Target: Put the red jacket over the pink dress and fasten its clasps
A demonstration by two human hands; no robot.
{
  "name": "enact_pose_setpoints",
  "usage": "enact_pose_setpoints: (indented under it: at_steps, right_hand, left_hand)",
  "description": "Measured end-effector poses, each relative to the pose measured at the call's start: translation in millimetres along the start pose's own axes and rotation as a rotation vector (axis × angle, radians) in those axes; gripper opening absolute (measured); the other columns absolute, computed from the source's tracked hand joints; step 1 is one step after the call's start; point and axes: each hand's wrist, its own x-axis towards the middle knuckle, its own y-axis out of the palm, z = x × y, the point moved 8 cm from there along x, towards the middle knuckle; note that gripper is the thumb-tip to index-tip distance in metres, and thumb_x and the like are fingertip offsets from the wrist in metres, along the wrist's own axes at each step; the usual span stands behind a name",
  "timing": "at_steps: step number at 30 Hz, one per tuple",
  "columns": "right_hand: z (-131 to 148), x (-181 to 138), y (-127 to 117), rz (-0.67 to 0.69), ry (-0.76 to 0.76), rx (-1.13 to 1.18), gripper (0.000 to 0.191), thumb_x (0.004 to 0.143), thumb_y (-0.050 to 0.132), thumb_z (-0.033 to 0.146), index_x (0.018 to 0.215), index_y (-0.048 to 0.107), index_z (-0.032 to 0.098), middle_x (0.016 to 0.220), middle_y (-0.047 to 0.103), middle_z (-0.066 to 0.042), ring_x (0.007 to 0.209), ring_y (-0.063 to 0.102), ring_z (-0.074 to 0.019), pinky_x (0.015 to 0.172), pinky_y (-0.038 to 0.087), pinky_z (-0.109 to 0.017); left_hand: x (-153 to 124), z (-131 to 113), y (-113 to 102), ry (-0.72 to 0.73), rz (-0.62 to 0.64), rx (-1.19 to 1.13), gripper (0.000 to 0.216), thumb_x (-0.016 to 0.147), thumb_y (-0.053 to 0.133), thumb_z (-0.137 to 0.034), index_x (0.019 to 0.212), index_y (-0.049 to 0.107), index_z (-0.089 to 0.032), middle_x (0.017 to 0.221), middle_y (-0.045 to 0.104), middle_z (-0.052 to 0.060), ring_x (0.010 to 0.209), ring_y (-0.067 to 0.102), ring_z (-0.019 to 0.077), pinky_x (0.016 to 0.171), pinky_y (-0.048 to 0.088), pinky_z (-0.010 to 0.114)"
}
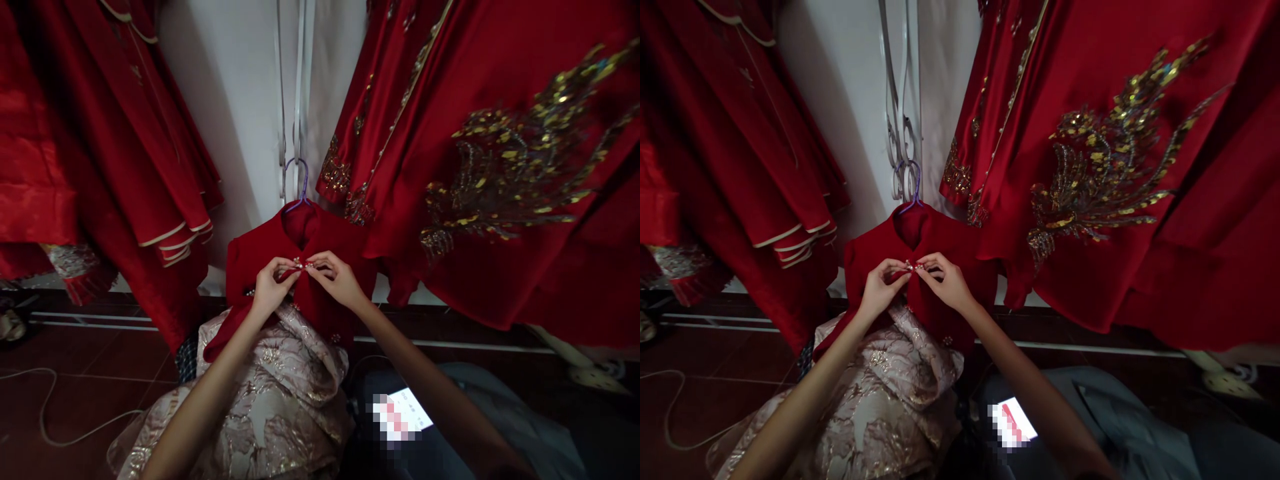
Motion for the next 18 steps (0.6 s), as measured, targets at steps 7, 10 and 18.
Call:
enact_pose_setpoints:
  at_steps: [7, 10, 18]
  right_hand:
    - [-0.8, 4.8, 4.4, -0.02, -0.015, -0.009, 0.023, 0.08, 0.06, 0.036, 0.097, 0.058, 0.021, 0.095, 0.063, -0.005, 0.089, 0.061, -0.0156, 0.075, 0.053, -0.028]
    - [5.6, 6.2, 7.7, 0.012, -0.018, -0.043, 0.022, 0.081, 0.058, 0.036, 0.098, 0.059, 0.021, 0.095, 0.064, -0.005, 0.088, 0.061, -0.0153, 0.075, 0.053, -0.027]
    - [-4.8, 5.4, 3.8, 0.011, -0.002, 0.016, 0.023, 0.081, 0.058, 0.036, 0.098, 0.058, 0.021, 0.096, 0.062, -0.004, 0.089, 0.06, -0.015, 0.075, 0.055, -0.029]
  left_hand:
    - [2.1, -3.7, -2.3, 0.011, 0.113, 0.021, 0.018, 0.072, 0.064, -0.023, 0.087, 0.058, -0.016, 0.092, 0.065, 0.005, 0.088, 0.062, 0.014, 0.085, 0.048, 0.029]
    - [8.4, -6.9, 1.2, 0.001, 0.281, 0.062, 0.017, 0.074, 0.063, -0.023, 0.088, 0.057, -0.016, 0.091, 0.064, 0.004, 0.088, 0.061, 0.0137, 0.085, 0.047, 0.029]
    - [23.1, -7.1, 2.5, -0.047, 0.396, 0.029, 0.033, 0.07, 0.069, -0.03, 0.094, 0.049, -0.018, 0.088, 0.06, 0.002, 0.081, 0.06, 0.012, 0.076, 0.046, 0.025]
